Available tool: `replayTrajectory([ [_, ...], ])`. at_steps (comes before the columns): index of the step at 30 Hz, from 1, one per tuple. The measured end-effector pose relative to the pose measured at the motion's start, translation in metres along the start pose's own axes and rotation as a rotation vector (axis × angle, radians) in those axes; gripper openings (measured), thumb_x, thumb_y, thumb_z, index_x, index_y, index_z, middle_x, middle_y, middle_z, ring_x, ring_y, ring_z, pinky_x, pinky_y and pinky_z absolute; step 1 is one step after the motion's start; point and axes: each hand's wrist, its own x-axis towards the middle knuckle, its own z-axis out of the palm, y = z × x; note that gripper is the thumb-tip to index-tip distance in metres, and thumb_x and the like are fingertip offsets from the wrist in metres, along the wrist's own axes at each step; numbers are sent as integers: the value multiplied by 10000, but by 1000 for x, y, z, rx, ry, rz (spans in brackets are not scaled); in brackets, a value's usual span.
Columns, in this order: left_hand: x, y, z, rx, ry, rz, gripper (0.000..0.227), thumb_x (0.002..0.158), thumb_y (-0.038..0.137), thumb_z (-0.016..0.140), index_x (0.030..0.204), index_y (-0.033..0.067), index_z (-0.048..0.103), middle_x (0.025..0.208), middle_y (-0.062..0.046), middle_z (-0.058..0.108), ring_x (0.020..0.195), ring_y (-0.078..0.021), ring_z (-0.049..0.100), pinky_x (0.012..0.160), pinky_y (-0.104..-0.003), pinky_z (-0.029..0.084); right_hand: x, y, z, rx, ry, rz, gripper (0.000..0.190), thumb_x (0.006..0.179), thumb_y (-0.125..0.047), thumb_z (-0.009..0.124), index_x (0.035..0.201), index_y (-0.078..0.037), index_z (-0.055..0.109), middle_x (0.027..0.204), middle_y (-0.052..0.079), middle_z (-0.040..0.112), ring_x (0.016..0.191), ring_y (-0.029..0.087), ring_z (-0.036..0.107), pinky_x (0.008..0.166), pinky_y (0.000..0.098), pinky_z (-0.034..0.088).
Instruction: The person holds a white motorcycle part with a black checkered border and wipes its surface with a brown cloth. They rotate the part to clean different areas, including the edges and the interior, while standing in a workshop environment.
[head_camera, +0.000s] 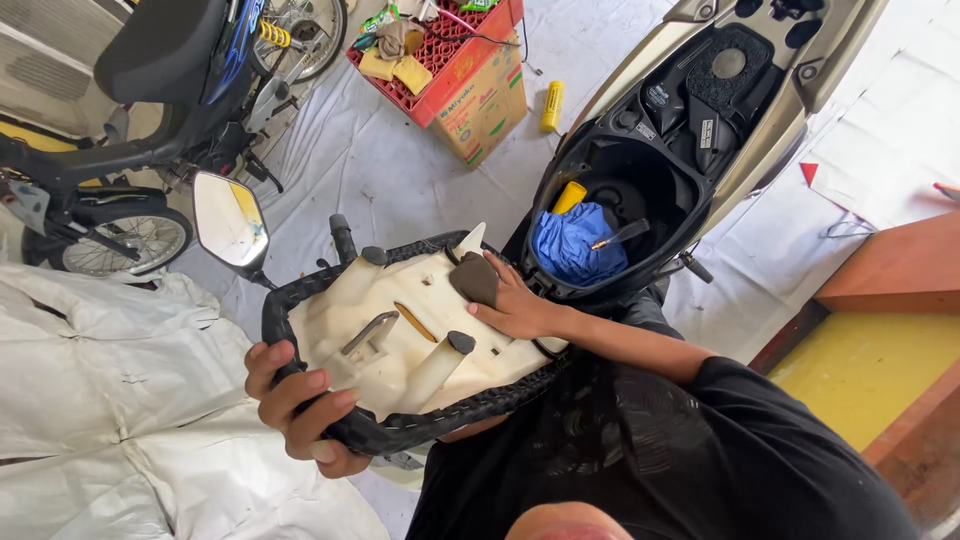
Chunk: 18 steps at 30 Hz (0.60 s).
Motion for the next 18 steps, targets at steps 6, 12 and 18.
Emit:
replayTrajectory([
  [6, 3, -13, -17, -39, -37, 71, 450, 994, 385, 231, 922, 192, 631, 1025, -13, 611, 1149, -297, 592, 1119, -518, 411, -48, -27, -7, 1, 129, -122, 589, 1039, -428, 453, 1460, -17, 483, 1438, 296, 426, 1355, 473, 311, 1177, 590, 261],
  [12, 2, -15, -7, -26, -25, 50, 473, 997, 387, 218, 902, 190, 637, 1011, -22, 616, 1148, -297, 592, 1133, -505, 401, -36, -20, -4, -75, 93, -60, 530, 1029, -387, 487, 1421, -31, 503, 1302, 251, 491, 1186, 427, 429, 1001, 546, 344],
  [18, 6, -12, -9, -35, -5, 85, 448, 988, 375, 226, 877, 188, 618, 1002, -13, 612, 1144, -308, 594, 1118, -519, 407, -48, -37, -8, 306, 86, -197, 483, 1074, -320, 440, 1450, -21, 484, 1417, 250, 493, 1340, 426, 465, 1161, 480, 381],
])
